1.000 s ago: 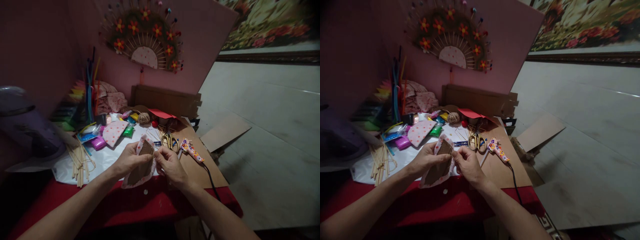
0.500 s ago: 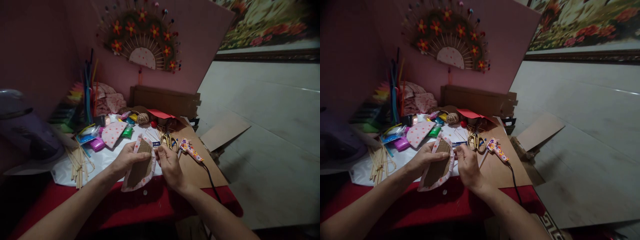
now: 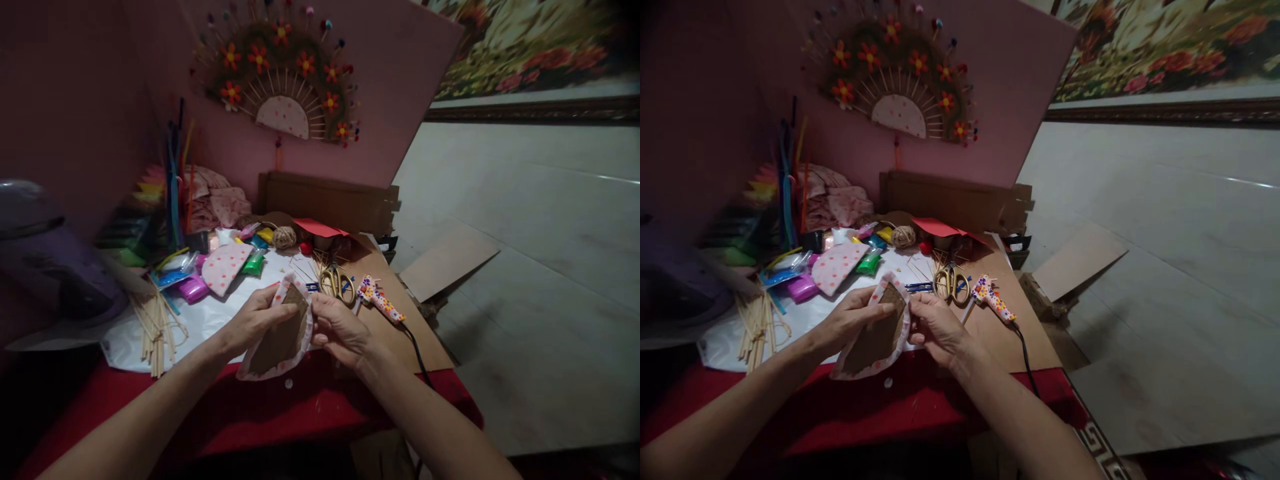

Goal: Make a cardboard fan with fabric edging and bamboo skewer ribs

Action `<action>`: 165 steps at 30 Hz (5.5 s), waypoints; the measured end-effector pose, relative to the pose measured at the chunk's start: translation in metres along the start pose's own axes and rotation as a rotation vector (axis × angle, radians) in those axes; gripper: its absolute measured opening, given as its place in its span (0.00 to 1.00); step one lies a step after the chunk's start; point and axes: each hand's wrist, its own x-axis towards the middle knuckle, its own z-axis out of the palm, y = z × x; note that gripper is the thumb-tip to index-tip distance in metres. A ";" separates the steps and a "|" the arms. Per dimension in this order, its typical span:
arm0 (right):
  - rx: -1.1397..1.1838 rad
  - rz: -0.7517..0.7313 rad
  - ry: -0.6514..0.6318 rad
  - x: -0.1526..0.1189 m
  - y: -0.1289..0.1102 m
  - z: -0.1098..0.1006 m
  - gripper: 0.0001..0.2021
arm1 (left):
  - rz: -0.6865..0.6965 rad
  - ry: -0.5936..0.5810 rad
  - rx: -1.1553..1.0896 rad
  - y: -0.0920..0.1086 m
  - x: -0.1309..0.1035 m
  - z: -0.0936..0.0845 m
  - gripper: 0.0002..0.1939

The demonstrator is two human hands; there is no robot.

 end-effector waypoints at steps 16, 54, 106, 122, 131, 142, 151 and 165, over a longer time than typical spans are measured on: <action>-0.265 -0.271 -0.029 -0.002 0.004 0.001 0.17 | -0.005 -0.043 0.055 0.002 -0.003 -0.001 0.12; -0.162 -0.072 0.001 -0.001 -0.005 0.010 0.19 | -0.037 -0.153 0.091 0.001 -0.001 -0.001 0.15; -0.869 -0.529 0.272 -0.001 -0.008 0.007 0.06 | 0.042 -0.205 0.438 0.003 0.000 0.002 0.18; -0.845 -0.404 0.272 -0.009 -0.014 0.014 0.09 | 0.034 -0.228 0.483 0.004 -0.001 0.004 0.19; -0.980 -0.520 0.205 -0.011 -0.014 0.008 0.06 | 0.037 -0.242 0.472 0.004 -0.002 0.006 0.20; -1.791 -1.187 0.139 -0.018 -0.004 0.004 0.09 | 0.041 -0.255 0.458 0.002 0.000 0.004 0.20; -2.143 -1.326 0.088 -0.021 -0.001 0.008 0.12 | 0.040 -0.244 0.482 -0.002 0.001 0.000 0.16; -1.519 -1.145 0.064 -0.023 -0.008 -0.003 0.16 | 0.099 -0.239 0.427 0.007 0.000 0.000 0.19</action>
